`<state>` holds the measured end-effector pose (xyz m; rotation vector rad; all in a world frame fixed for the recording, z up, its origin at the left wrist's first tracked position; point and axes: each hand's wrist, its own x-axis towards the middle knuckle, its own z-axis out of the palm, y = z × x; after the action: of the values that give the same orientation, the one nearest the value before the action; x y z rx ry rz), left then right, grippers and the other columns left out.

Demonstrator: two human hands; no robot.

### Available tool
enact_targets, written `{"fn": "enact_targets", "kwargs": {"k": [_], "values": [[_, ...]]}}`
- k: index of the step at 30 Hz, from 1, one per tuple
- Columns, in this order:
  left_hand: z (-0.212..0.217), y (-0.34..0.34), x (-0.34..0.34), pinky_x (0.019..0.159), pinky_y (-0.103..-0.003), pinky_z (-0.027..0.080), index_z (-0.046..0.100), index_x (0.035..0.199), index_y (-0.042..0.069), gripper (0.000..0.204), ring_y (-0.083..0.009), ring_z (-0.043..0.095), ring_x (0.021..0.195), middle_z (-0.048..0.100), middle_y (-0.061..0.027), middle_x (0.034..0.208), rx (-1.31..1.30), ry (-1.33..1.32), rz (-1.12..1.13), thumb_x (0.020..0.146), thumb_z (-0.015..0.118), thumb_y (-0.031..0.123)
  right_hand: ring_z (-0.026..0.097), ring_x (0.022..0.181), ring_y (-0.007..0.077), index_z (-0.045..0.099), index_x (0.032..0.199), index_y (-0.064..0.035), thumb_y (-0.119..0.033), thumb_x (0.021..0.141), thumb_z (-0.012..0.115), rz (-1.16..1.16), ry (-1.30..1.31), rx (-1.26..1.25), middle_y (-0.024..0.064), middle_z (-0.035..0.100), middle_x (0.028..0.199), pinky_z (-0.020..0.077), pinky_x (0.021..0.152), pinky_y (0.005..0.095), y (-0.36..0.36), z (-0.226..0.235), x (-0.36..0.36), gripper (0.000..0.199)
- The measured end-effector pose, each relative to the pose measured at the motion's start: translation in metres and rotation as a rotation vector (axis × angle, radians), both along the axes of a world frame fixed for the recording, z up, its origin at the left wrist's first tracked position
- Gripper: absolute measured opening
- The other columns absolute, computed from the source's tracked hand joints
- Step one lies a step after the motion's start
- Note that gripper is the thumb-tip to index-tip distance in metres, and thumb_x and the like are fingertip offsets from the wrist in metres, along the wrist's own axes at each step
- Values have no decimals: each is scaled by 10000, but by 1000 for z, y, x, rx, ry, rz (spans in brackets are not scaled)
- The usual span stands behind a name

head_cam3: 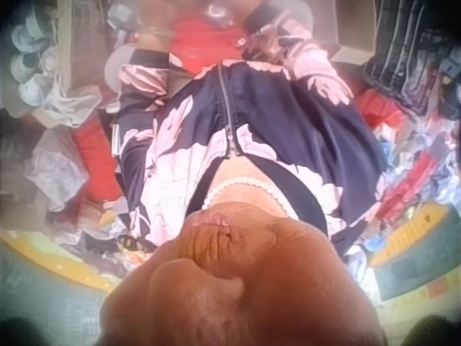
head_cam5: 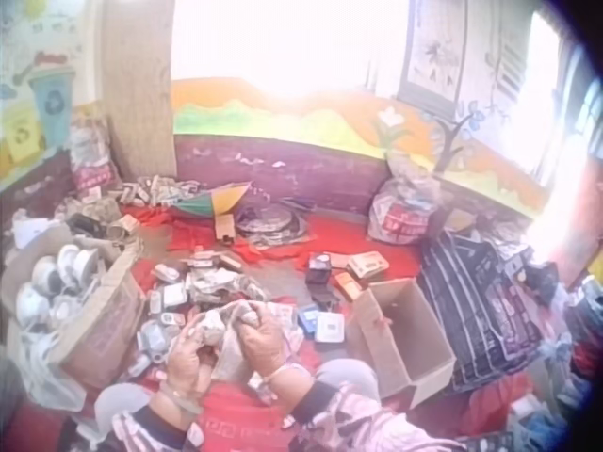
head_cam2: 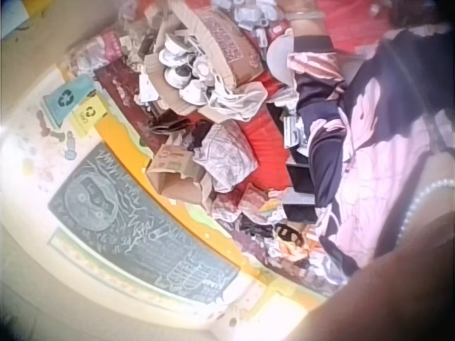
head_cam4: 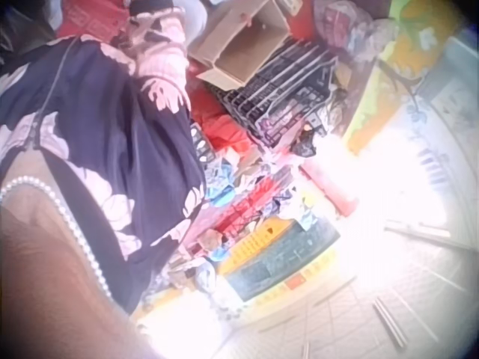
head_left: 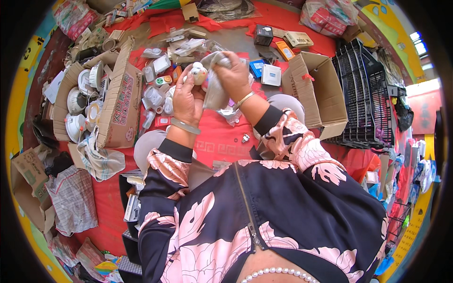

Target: The person wipes several packaged items, including electronic components and household goods, with a cloth while sitting on the floor surrounded by boxes and loose items.

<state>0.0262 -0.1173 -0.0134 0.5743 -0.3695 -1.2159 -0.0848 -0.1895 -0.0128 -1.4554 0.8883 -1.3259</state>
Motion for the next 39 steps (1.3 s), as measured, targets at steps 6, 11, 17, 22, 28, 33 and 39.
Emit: {"fn": "enact_targets", "kwargs": {"k": [6, 11, 17, 22, 28, 33, 39], "values": [[1, -6, 7, 842, -355, 480, 420, 1235, 4, 335, -225, 572, 973, 551, -119, 1101, 28, -20, 37, 930, 444, 141, 582, 704, 102, 577, 959, -6, -140, 795, 639, 115, -122, 229, 56, 631, 831, 486, 612, 249, -30, -4, -25, 220], [-16, -10, 6, 792, -310, 487, 436, 1198, -4, 299, -201, 577, 936, 559, -111, 1075, 63, -76, 108, 928, 454, 125, 543, 958, 301, 622, 885, -40, -215, 696, 636, 127, 643, -604, 121, 612, 946, 429, 844, 387, 10, 8, -7, 258], [-27, -13, 12, 811, -317, 478, 498, 1115, -13, 263, -203, 578, 913, 582, -110, 1006, 111, -55, 168, 949, 392, 161, 563, 954, 261, 619, 921, -44, -150, 687, 606, 134, 813, -794, 95, 616, 967, 444, 832, 357, 35, 13, 2, 257], [-44, -19, 40, 807, -348, 500, 482, 1122, 15, 287, -233, 591, 906, 569, -132, 1027, 102, 84, 54, 951, 408, 233, 580, 904, 287, 633, 887, -65, -133, 696, 618, 352, 477, -848, 83, 628, 913, 462, 778, 378, 36, 10, 3, 203], [-14, -16, 37, 829, -413, 535, 471, 1123, -53, 372, -379, 569, 989, 547, -211, 1109, 282, 274, 146, 968, 325, 253, 570, 740, 77, 599, 997, -9, -248, 883, 568, 111, -112, 165, 22, 624, 868, 467, 652, 210, -22, 21, -40, 266], [-17, -16, 30, 728, -317, 558, 485, 1143, -6, 356, -309, 602, 925, 572, -172, 1064, 328, 141, -20, 957, 368, 274, 562, 962, 140, 537, 1168, -38, -234, 834, 615, 414, -30, -115, 79, 603, 1052, 462, 806, 266, -11, 22, -29, 395], [1, -4, 22, 520, -214, 452, 562, 1050, 91, 402, -151, 593, 655, 616, -57, 849, 430, -281, -321, 922, 413, 442, 589, 876, 264, 598, 1058, -70, -193, 773, 653, 287, 357, -468, 120, 614, 938, 465, 757, 331, 3, 23, -15, 316]]}}
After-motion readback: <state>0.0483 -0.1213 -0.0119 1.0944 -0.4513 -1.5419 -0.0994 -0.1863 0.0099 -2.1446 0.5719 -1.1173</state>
